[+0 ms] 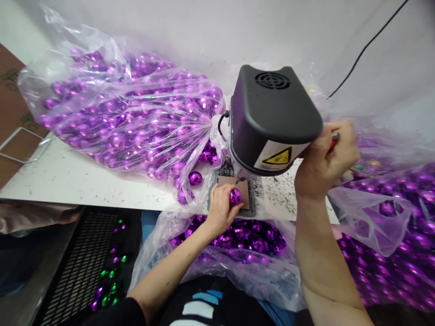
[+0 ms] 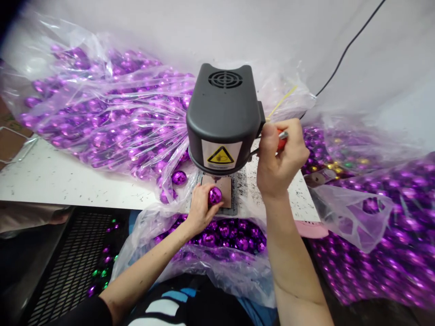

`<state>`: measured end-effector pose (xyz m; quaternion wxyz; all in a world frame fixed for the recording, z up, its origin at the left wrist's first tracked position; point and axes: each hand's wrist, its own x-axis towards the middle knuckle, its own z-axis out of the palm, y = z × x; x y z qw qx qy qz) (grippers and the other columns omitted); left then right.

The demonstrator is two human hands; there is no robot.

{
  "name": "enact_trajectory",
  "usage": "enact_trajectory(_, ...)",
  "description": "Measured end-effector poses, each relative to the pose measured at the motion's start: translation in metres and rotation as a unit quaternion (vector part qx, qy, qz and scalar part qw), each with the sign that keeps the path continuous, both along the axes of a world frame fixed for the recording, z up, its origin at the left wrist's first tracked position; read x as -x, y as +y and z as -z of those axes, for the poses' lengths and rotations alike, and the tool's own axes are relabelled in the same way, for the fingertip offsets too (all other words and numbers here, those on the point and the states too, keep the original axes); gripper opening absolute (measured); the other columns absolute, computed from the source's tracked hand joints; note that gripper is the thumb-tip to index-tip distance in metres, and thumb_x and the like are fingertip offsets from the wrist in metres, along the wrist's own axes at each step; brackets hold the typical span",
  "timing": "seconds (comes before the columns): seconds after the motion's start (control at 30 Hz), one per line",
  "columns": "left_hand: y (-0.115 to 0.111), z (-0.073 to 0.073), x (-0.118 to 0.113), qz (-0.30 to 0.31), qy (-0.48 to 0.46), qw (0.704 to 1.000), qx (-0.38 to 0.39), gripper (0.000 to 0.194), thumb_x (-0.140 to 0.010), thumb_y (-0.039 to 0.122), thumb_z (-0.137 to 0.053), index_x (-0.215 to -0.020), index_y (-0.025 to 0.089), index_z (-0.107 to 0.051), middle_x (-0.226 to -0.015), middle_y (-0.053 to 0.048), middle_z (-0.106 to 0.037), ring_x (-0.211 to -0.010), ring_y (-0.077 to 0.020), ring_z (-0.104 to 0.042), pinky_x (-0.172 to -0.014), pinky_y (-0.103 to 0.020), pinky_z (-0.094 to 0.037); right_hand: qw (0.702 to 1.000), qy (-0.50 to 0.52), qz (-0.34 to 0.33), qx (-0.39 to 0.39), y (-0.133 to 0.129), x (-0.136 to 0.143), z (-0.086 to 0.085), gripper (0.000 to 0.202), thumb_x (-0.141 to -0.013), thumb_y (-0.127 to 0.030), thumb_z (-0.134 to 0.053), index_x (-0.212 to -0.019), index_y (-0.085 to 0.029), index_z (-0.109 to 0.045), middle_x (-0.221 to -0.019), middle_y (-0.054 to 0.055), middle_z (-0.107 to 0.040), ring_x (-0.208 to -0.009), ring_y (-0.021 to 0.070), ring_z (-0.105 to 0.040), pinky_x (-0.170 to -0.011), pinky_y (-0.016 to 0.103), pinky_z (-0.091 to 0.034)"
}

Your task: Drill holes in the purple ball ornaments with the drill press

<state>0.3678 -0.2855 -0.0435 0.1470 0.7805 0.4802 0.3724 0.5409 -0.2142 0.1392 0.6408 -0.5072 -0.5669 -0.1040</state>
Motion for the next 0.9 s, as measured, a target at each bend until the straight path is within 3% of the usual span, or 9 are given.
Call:
enact_trajectory(0.1, -0.035, -0.001, 0.002, 0.065, 0.045, 0.997, 0.005, 0.055, -0.092, 0.030, -0.064, -0.142, 0.024, -0.045, -0.136, -0.013, -0.059, -0.130, -0.0275, -0.054, -0.122, -0.055, -0.029, 0.999, 0.025, -0.024, -0.003, 0.006, 0.004, -0.008, 0.060, -0.093, -0.071, -0.043, -0.069, -0.016, -0.050, -0.055, -0.006, -0.035, -0.050, 0.0025, -0.033, -0.050, 0.022, -0.024)
enact_trajectory(0.2, -0.039, -0.012, 0.015, 0.096, 0.058, 0.994, 0.011, 0.065, -0.090, 0.044, -0.066, -0.147, 0.023, -0.042, -0.143, -0.016, -0.055, -0.135, -0.0304, -0.050, -0.120, -0.055, -0.033, 0.999, 0.042, -0.023, 0.001, 0.004, 0.005, -0.007, 0.060, -0.090, -0.074, -0.045, -0.068, -0.018, -0.047, -0.056, -0.007, -0.033, -0.049, 0.0026, -0.030, -0.050, 0.023, -0.021)
enact_trajectory(0.27, -0.018, -0.022, 0.035, 0.044, 0.064, 0.997, 0.001, 0.050, -0.094, 0.039, -0.061, -0.140, 0.023, -0.049, -0.139, -0.015, -0.057, -0.130, -0.0305, -0.052, -0.112, -0.052, -0.040, 0.999, 0.038, -0.021, 0.009, 0.003, 0.005, -0.007, 0.061, -0.089, -0.075, -0.045, -0.068, -0.018, -0.047, -0.056, -0.007, -0.032, -0.050, 0.0028, -0.029, -0.050, 0.023, -0.020)
enact_trajectory(0.33, 0.012, -0.029, 0.059, -0.060, 0.119, 0.991, -0.008, 0.030, -0.095, 0.022, -0.053, -0.125, 0.023, -0.059, -0.130, -0.013, -0.062, -0.121, -0.0308, -0.056, -0.103, -0.051, -0.044, 0.999, 0.029, -0.023, 0.019, 0.002, 0.004, -0.007, 0.061, -0.090, -0.074, -0.044, -0.069, -0.017, -0.047, -0.056, -0.006, -0.034, -0.051, 0.0029, -0.030, -0.050, 0.023, -0.021)
enact_trajectory(0.4, 0.042, -0.031, 0.081, -0.122, 0.207, 0.971, 0.003, 0.030, -0.091, 0.013, -0.052, -0.118, 0.021, -0.062, -0.123, -0.015, -0.064, -0.113, -0.0332, -0.057, -0.096, -0.052, -0.044, 0.999, 0.027, -0.023, 0.023, 0.003, 0.004, -0.008, 0.060, -0.090, -0.074, -0.044, -0.069, -0.017, -0.047, -0.057, -0.006, -0.034, -0.051, 0.0028, -0.029, -0.049, 0.022, -0.021)
enact_trajectory(0.53, 0.074, -0.029, 0.099, -0.132, 0.279, 0.950, 0.040, 0.030, -0.087, 0.010, -0.057, -0.116, 0.019, -0.062, -0.104, -0.013, -0.064, -0.101, -0.0317, -0.061, -0.091, -0.049, -0.046, 0.999, 0.039, -0.012, 0.015, 0.004, 0.005, -0.008, 0.061, -0.089, -0.075, -0.043, -0.069, -0.018, -0.046, -0.058, -0.006, -0.031, -0.051, 0.0027, -0.025, -0.049, 0.023, -0.018)
enact_trajectory(0.6, 0.075, -0.032, 0.098, -0.119, 0.243, 0.961, 0.049, 0.030, -0.089, 0.017, -0.062, -0.118, 0.021, -0.060, -0.104, -0.011, -0.063, -0.098, -0.0290, -0.063, -0.089, -0.045, -0.048, 0.999, 0.036, -0.016, 0.014, 0.004, 0.005, -0.009, 0.061, -0.089, -0.075, -0.043, -0.069, -0.017, -0.047, -0.058, -0.006, -0.033, -0.052, 0.0030, -0.027, -0.049, 0.023, -0.019)
enact_trajectory(0.73, 0.060, -0.045, 0.086, -0.063, 0.060, 0.994, 0.068, 0.048, -0.087, 0.034, -0.073, -0.131, 0.026, -0.055, -0.121, -0.007, -0.060, -0.105, -0.0238, -0.064, -0.090, -0.038, -0.053, 0.999, 0.028, -0.037, 0.029, 0.005, 0.004, -0.011, 0.061, -0.090, -0.075, -0.042, -0.071, -0.017, -0.049, -0.060, -0.006, -0.033, -0.055, 0.0034, -0.028, -0.052, 0.023, -0.024)
enact_trajectory(0.9, 0.043, -0.038, 0.056, 0.028, -0.086, 0.980, 0.179, 0.048, -0.085, 0.033, -0.077, -0.128, 0.024, -0.058, -0.119, -0.005, -0.066, -0.107, -0.0223, -0.066, -0.092, -0.036, -0.056, 0.998, 0.042, -0.036, 0.037, 0.016, 0.003, -0.011, 0.064, -0.087, -0.079, -0.039, -0.070, -0.018, -0.045, -0.061, -0.006, -0.031, -0.058, 0.0039, -0.027, -0.056, 0.023, -0.027)
